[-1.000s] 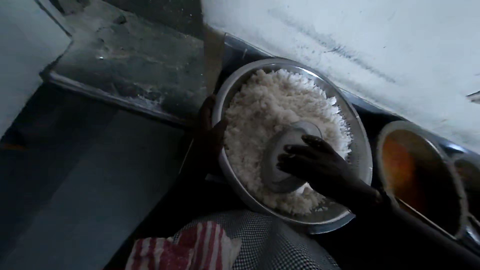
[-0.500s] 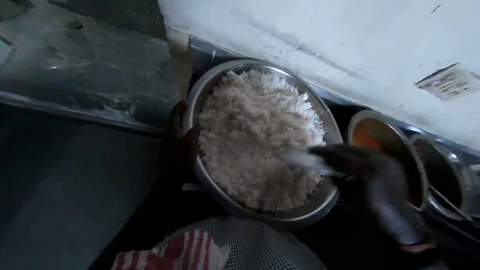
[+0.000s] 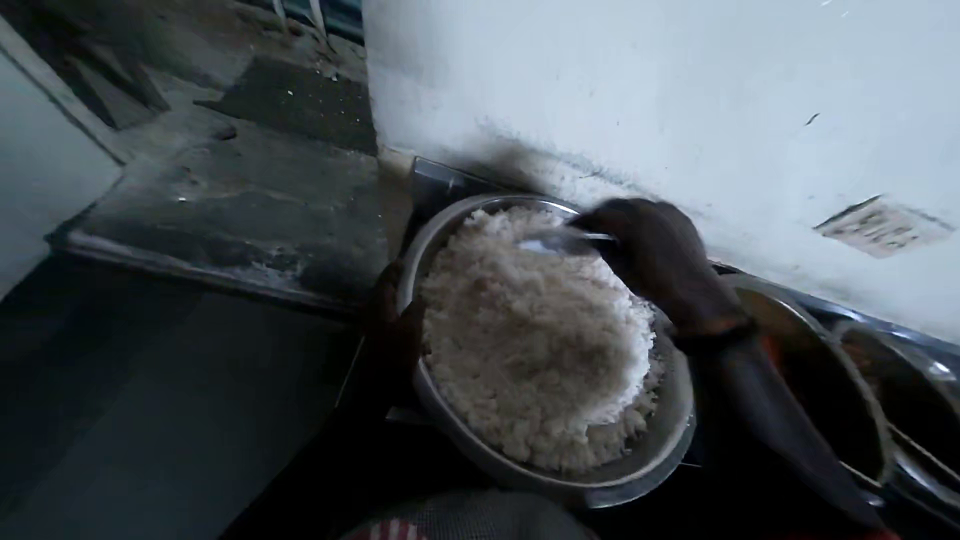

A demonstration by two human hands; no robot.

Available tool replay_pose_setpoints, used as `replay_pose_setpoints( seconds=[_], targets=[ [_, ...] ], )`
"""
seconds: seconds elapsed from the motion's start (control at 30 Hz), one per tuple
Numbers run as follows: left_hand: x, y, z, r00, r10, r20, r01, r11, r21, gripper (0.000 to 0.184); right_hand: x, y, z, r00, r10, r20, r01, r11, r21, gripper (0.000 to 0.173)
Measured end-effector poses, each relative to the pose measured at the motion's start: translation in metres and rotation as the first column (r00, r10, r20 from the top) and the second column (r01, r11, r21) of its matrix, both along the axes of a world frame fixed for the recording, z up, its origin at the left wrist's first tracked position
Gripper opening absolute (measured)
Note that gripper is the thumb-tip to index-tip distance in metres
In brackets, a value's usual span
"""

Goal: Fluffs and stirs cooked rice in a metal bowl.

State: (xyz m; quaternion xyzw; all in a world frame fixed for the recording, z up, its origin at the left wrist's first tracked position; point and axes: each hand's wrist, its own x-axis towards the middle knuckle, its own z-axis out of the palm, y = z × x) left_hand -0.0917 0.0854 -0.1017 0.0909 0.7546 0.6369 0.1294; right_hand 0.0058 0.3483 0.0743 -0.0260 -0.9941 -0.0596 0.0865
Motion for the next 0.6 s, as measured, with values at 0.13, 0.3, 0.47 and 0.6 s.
replay_pose_setpoints(
  seconds=[0.13,0.3,0.47,0.6],
  targets=[
    [-0.002,0.000,-0.001,0.999,-0.001,0.044,0.000,1.000,0.025,0.063,-0.119,-0.015,-0.024,0.962,0.045,0.268,-0.062,0.997,0.054,0.026],
    [-0.001,-0.003,0.000,0.999,-0.001,0.053,-0.002,0.999,0.048,0.069,-0.164,-0.037,-0.089,0.833,0.201,0.516,-0.044,0.953,-0.300,0.028],
    [-0.002,-0.005,0.001,0.999,-0.009,0.037,0.009,1.000,-0.009,0.071,-0.149,-0.041,-0.066,0.651,0.352,0.673,-0.334,0.928,-0.163,0.022],
    [0.000,-0.002,0.004,0.998,0.013,0.069,-0.011,0.999,-0.032,0.067,-0.110,-0.007,-0.033,0.665,0.409,0.625,-0.348,0.910,-0.226,0.020]
  ],
)
